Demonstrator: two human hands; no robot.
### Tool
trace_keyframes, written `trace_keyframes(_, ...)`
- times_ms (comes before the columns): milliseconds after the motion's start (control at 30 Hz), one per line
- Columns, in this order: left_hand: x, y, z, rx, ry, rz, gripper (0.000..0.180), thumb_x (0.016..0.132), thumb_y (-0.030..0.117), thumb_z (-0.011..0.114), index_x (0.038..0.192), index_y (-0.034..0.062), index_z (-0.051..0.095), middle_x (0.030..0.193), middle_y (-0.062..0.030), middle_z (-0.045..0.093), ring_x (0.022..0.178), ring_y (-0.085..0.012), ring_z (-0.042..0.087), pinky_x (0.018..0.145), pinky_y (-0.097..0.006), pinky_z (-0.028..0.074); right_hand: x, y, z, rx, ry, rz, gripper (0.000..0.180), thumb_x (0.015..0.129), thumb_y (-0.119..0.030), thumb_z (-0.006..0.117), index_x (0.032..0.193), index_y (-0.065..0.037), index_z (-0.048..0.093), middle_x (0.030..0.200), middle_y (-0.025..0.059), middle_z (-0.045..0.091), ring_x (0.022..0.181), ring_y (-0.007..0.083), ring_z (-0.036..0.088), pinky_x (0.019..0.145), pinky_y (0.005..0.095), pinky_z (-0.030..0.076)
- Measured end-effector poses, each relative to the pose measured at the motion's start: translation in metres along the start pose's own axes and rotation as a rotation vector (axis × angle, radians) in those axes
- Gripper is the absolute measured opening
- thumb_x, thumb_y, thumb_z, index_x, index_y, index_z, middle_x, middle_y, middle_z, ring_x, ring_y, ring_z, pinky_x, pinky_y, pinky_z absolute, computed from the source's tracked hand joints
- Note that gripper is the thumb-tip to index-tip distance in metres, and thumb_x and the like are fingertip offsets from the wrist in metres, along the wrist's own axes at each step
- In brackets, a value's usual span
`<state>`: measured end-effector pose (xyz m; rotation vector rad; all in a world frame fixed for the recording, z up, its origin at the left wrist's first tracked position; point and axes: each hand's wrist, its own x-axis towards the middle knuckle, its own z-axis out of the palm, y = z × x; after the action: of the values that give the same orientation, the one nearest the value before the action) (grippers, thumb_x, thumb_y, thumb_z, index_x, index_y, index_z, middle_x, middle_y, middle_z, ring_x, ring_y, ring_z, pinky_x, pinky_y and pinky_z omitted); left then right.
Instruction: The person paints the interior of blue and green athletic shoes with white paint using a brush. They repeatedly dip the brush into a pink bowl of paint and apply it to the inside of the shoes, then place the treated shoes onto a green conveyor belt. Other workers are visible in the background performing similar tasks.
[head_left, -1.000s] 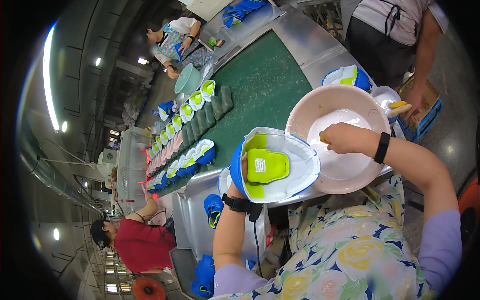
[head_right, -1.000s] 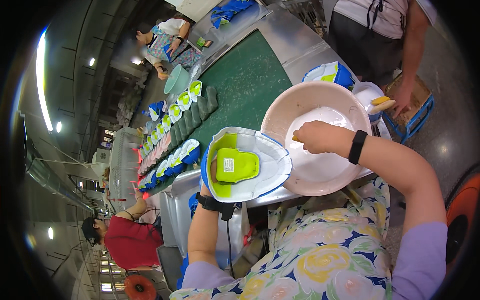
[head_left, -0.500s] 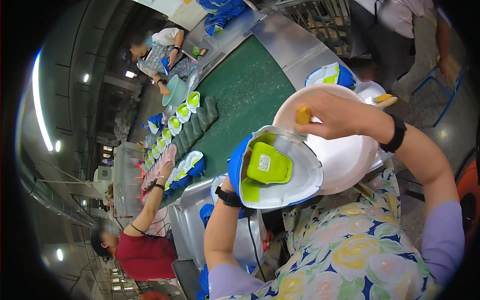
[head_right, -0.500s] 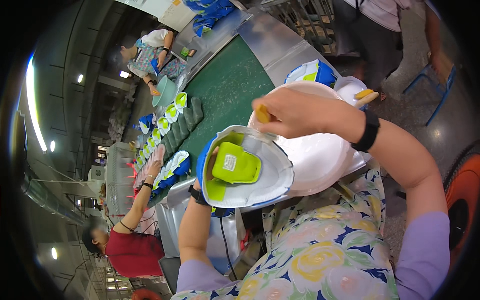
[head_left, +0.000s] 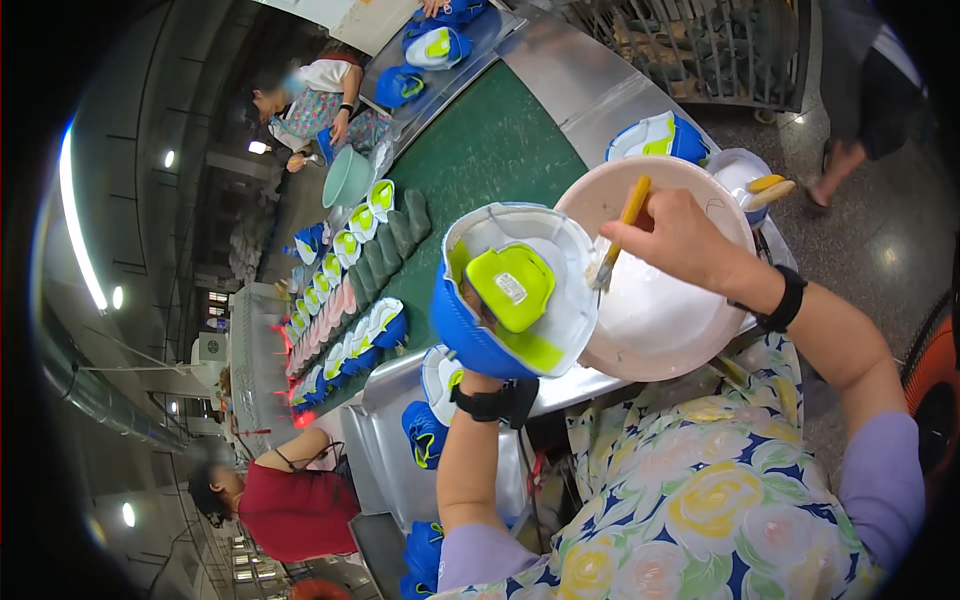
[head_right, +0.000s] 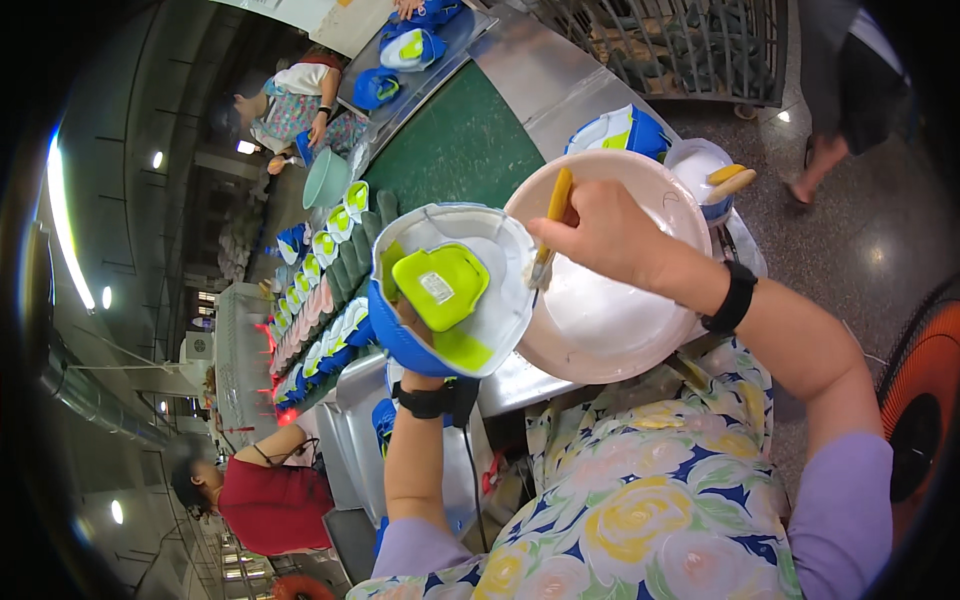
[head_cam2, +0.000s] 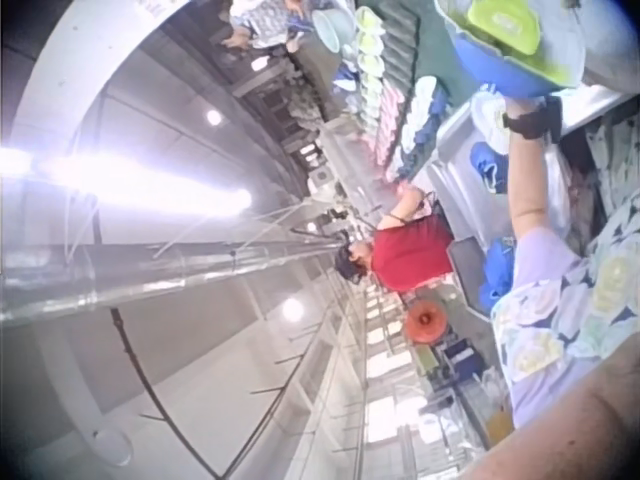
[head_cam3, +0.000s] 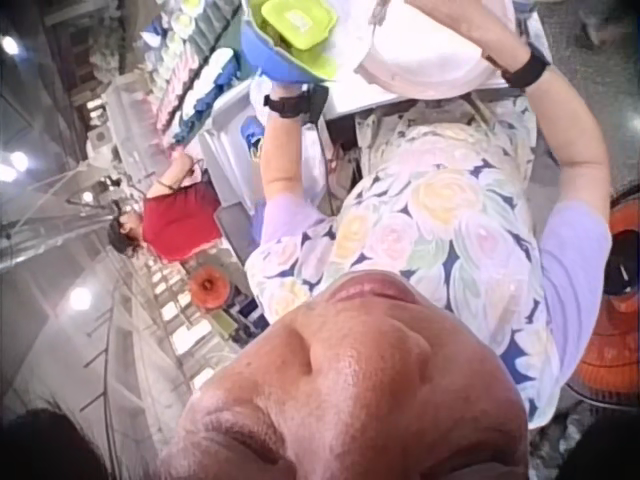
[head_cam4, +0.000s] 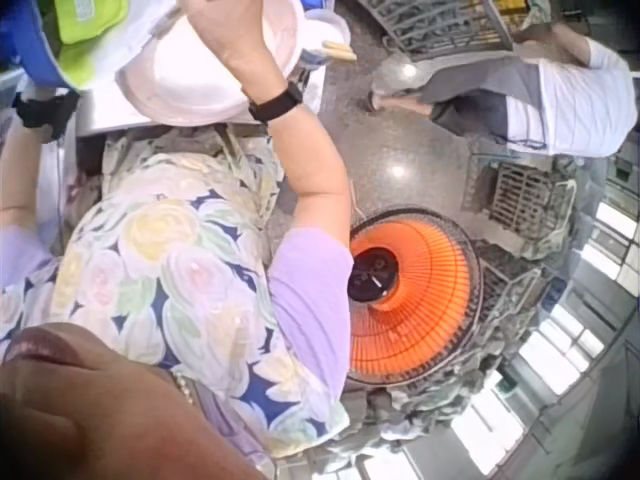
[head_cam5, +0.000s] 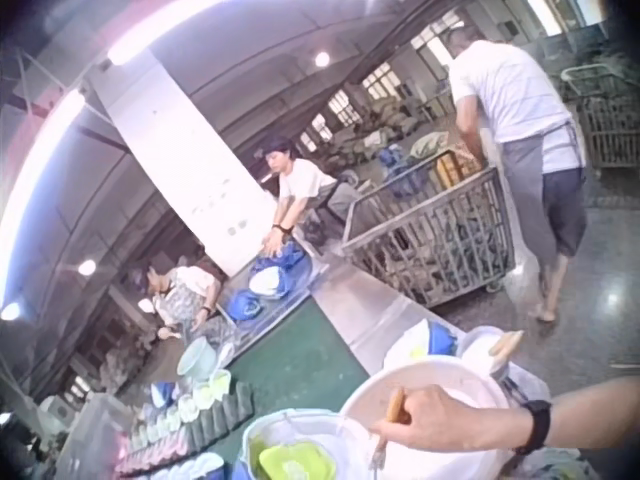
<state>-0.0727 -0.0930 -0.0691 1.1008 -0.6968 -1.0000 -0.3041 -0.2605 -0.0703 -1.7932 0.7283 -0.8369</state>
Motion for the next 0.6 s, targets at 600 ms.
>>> trace_keyframes(600,0.018,-0.013,-0.047,-0.188,-0.161,-0.268,0.041,0.105,0.031,0.047,0.138,0.0074,0.051,0.131,-0.0125,0.061,0.118,-0.0268,0.062,0.098,-0.042,0.055,0.0,-0.021,-0.01,0.132,-0.076,-0.566,0.018,0.086,-0.01,0.078,0.098,-0.005,0.067,0.09,0.0081,0.071,0.082,0.0217,0.07,0.073,0.0302,0.054)
